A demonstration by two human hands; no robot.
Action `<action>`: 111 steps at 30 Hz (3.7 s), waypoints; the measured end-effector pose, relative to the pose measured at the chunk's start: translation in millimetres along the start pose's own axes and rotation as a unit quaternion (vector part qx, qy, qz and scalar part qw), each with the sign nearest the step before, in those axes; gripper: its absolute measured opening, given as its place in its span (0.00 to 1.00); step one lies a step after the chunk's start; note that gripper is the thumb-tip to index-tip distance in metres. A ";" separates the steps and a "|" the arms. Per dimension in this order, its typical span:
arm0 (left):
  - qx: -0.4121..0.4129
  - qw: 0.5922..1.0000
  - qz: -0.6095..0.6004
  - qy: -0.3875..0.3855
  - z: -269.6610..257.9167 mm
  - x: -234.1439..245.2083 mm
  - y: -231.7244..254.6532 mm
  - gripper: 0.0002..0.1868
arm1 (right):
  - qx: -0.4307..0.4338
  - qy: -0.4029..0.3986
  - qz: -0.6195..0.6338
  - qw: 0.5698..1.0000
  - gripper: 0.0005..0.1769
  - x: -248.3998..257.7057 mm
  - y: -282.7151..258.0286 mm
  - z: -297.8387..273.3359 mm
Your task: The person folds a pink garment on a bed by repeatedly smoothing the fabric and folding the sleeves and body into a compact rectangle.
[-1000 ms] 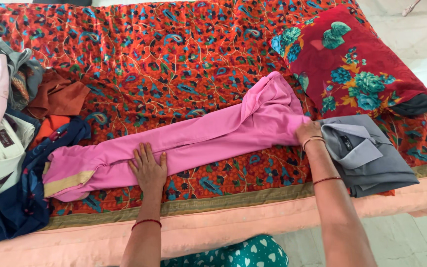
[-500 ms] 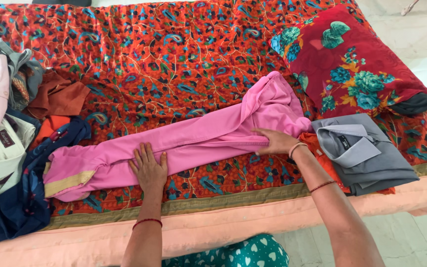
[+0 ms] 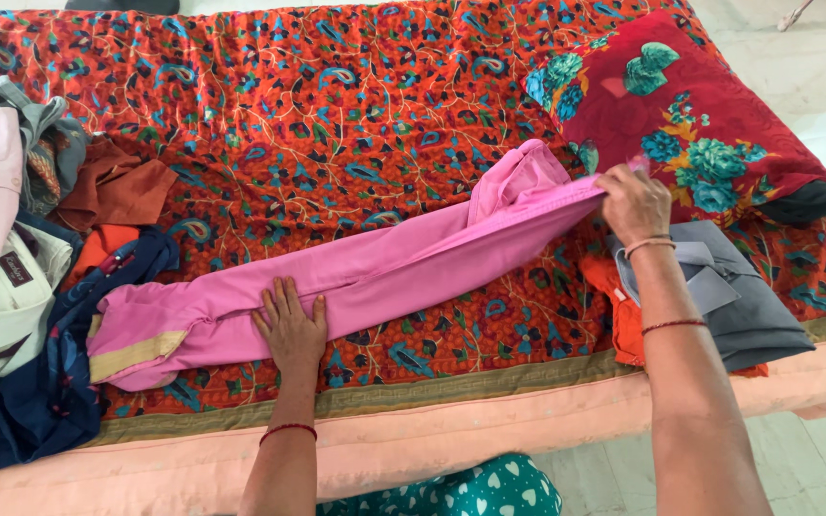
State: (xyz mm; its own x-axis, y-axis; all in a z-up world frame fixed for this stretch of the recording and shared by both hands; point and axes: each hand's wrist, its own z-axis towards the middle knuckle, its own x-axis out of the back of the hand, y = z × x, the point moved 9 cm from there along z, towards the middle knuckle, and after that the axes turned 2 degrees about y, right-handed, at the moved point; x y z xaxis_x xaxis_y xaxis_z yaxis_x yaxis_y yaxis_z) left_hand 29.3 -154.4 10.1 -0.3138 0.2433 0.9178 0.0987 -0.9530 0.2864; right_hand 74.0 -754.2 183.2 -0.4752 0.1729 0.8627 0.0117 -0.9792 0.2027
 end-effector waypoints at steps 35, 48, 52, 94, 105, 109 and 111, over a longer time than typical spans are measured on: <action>-0.022 0.998 0.026 0.046 -2.3 12.0 6.0 0.40 | -0.242 0.248 0.402 0.848 0.42 -168.8 -28.7 56.6; -0.003 1.000 0.010 -0.003 0.4 5.5 3.3 0.41 | -0.278 0.194 0.289 0.895 0.24 -63.1 29.5 -36.1; 0.001 1.000 0.019 -0.008 -2.0 4.0 2.2 0.41 | -0.089 -0.114 0.550 0.823 0.30 -33.4 -104.7 -28.5; -0.157 0.980 -0.102 0.066 -18.8 37.9 29.6 0.40 | -0.007 -0.053 0.355 0.934 0.38 -7.4 -331.6 -96.5; -0.192 0.981 -0.003 -0.023 -24.4 35.4 31.1 0.42 | -0.130 0.026 0.283 0.950 0.37 -29.2 -304.5 -103.4; -0.195 0.976 0.053 0.081 -7.3 32.9 23.4 0.35 | -0.164 0.027 0.261 0.951 0.39 -26.5 -299.3 -102.9; -0.197 0.975 0.027 0.104 -0.5 25.9 17.0 0.32 | -0.200 0.031 0.241 0.949 0.40 -32.0 -291.1 -101.8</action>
State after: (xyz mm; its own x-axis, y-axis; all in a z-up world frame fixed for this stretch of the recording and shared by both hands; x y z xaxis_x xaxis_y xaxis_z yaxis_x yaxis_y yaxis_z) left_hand 22.4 -164.3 38.5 -0.5060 0.1891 0.8415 -0.2375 -0.9685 0.0748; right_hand -3.8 -485.5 49.5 -0.5501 -0.3002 0.7793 -0.0885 -0.9070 -0.4118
